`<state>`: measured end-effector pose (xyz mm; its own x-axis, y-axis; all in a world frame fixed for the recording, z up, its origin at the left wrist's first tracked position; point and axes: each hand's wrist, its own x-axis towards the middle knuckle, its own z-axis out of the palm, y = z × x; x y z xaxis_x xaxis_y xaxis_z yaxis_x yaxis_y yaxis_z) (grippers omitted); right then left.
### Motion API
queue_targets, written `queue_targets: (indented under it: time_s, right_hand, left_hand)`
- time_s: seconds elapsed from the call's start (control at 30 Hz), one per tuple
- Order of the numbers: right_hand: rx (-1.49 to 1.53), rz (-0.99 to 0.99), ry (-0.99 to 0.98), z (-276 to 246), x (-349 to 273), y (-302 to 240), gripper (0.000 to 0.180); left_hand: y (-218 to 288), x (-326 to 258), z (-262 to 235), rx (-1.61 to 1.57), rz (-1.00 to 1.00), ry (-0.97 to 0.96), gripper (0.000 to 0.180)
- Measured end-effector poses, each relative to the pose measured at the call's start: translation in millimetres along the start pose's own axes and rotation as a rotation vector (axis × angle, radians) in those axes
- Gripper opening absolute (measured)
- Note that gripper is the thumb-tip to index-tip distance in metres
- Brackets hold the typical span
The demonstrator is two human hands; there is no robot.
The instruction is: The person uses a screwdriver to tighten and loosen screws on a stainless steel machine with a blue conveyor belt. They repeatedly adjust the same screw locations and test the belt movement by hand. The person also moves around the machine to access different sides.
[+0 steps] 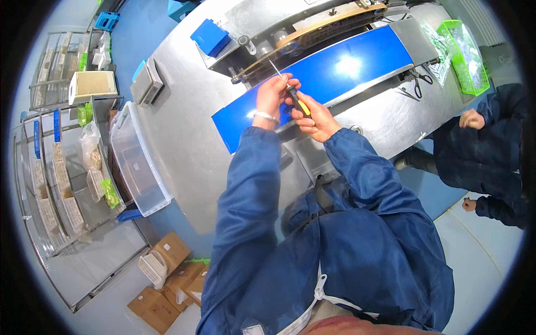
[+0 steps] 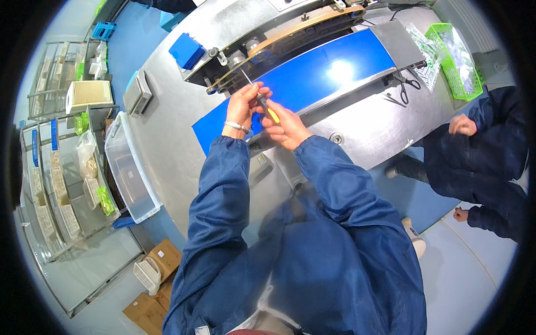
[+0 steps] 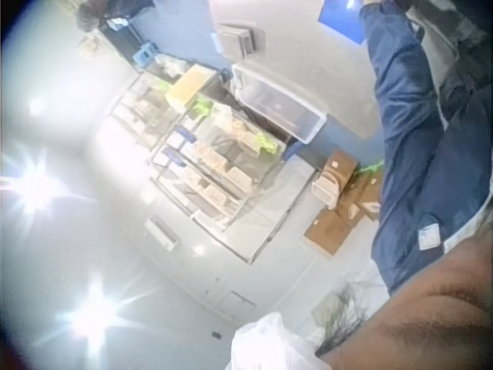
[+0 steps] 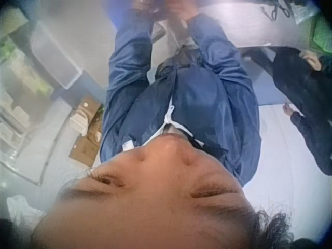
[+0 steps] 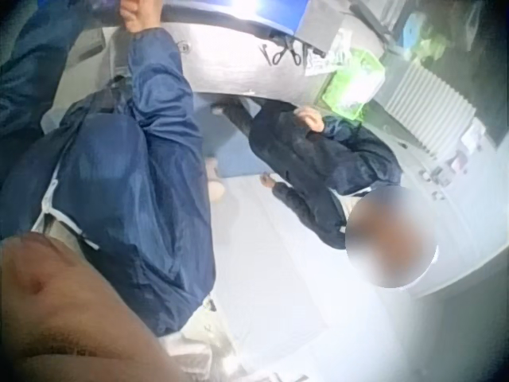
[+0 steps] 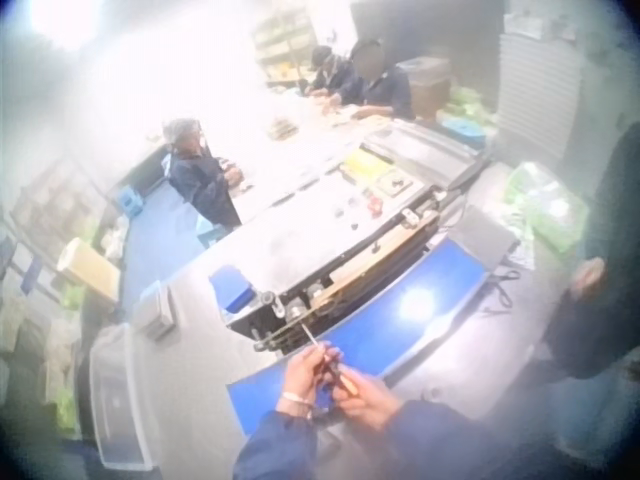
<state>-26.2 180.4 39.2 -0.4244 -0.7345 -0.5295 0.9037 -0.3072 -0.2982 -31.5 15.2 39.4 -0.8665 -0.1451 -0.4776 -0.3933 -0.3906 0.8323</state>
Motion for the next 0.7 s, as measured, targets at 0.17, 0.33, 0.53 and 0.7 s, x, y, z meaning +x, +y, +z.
queue_targets:
  time_s: [0.17, 0.33, 0.53, 0.7]
  right_hand:
    - [-0.284, -0.056, 0.062, -6.3, -21.3, 5.8, 0.037]
    - [-0.774, -0.23, 0.404, -82.8, -100.8, -10.0, 0.029]
    - [-1.3, -0.501, 0.741, -206.7, -188.8, -17.3, 0.037]
    - [-1.42, -0.5, 0.893, -266.6, -169.9, -22.9, 0.039]
  left_hand:
    - [12.8, -15.5, -6.0, 0.069, 0.016, 0.038, 0.043]
    - [-9.6, -62.4, -45.6, 0.002, 0.052, 0.134, 0.042]
    - [-112.6, -158.7, -83.6, -0.235, -0.063, 0.302, 0.035]
    - [-173.3, -199.8, -58.4, -0.163, -0.253, 0.258, 0.032]
